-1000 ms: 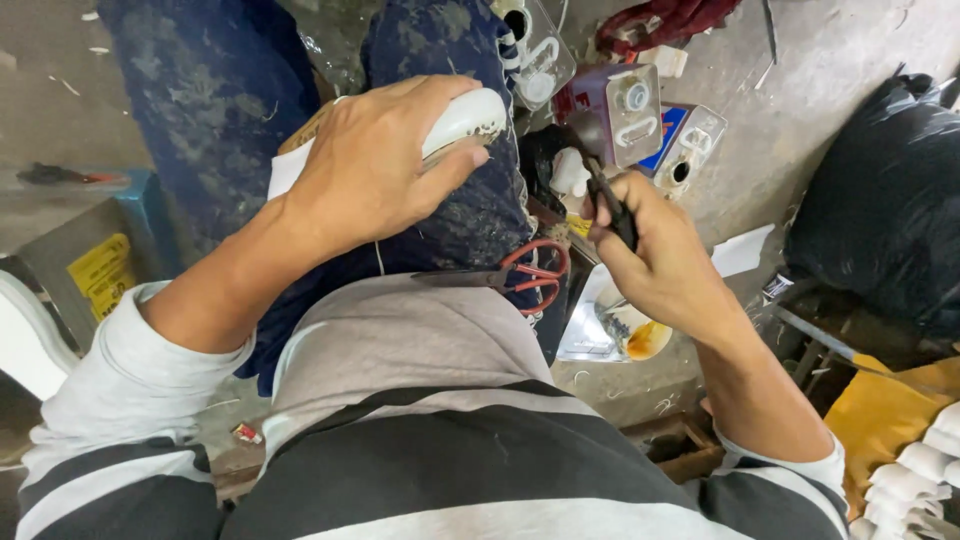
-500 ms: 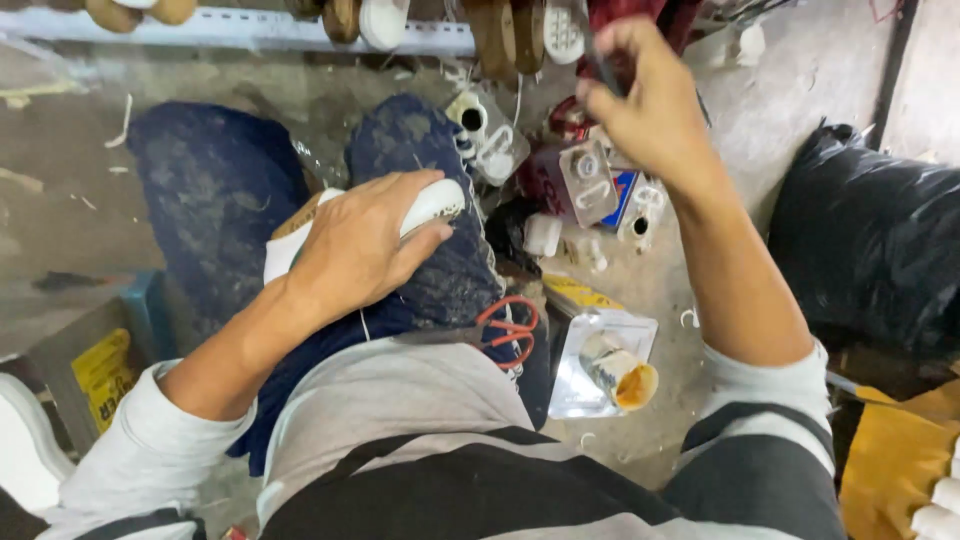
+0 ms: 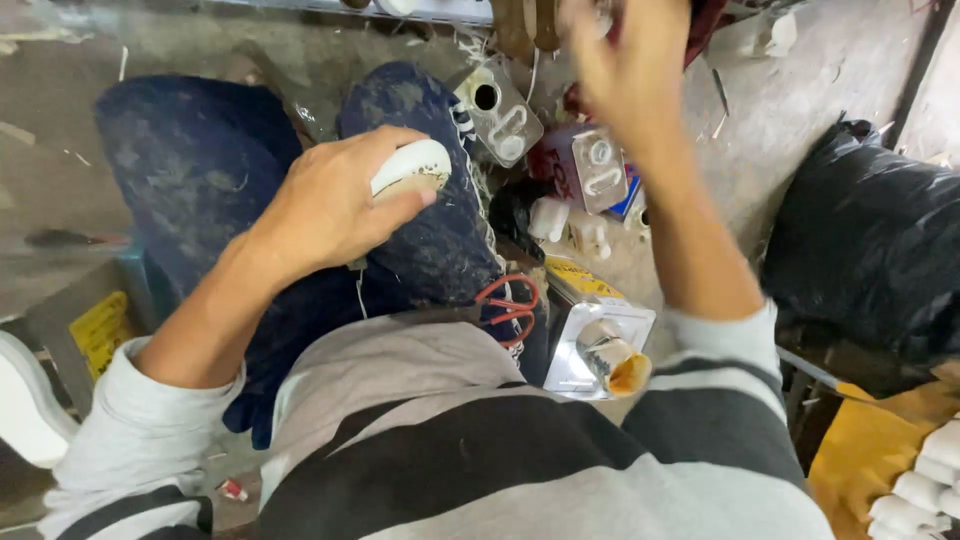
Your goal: Lasting a shoe by pulling the leather upper over a last using pliers and securing it.
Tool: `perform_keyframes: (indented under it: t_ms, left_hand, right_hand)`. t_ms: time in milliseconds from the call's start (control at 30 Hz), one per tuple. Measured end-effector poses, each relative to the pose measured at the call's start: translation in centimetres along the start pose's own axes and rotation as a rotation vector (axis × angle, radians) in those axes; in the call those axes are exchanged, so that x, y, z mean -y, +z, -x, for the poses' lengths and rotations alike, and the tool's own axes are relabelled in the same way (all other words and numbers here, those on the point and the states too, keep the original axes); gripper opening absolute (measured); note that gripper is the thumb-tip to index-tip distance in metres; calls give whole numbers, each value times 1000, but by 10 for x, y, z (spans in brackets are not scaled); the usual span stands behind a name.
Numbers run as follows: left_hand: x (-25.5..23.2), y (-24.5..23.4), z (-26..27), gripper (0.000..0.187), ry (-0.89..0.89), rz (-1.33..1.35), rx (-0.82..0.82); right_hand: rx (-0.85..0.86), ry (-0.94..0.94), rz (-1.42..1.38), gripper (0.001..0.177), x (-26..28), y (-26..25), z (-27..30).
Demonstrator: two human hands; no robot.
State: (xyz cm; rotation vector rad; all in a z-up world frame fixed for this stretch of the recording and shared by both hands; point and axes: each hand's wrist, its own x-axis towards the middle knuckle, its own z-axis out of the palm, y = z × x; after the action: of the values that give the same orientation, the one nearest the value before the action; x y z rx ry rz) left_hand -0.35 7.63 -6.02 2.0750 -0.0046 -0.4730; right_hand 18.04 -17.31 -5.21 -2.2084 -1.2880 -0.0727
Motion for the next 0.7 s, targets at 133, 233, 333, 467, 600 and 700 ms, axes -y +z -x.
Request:
perform_keyframes:
  t_ms: [133, 233, 333, 467, 600, 700]
  left_hand:
    - [-3, -7, -6, 46, -27, -38, 12]
    - [3, -4, -8, 41, 135, -46, -5]
    - [-6, -7, -4, 39, 125, 11, 16]
    - [8, -9, -10, 41, 221, 46, 48]
    - [-7, -11, -9, 38, 18, 55, 325]
    - [4, -1, -18, 39, -6, 15, 404]
  right_hand:
    - [371, -148, -2, 18, 124, 52, 134]
    - [325, -118, 35, 22, 154, 81, 158]
    - [355, -58, 145, 25, 168, 92, 177]
    - [232, 20, 42, 20, 165, 74, 184]
    - [-30, 782, -542, 23, 139, 34, 173]
    - [-76, 852, -678, 28, 132, 16, 146]
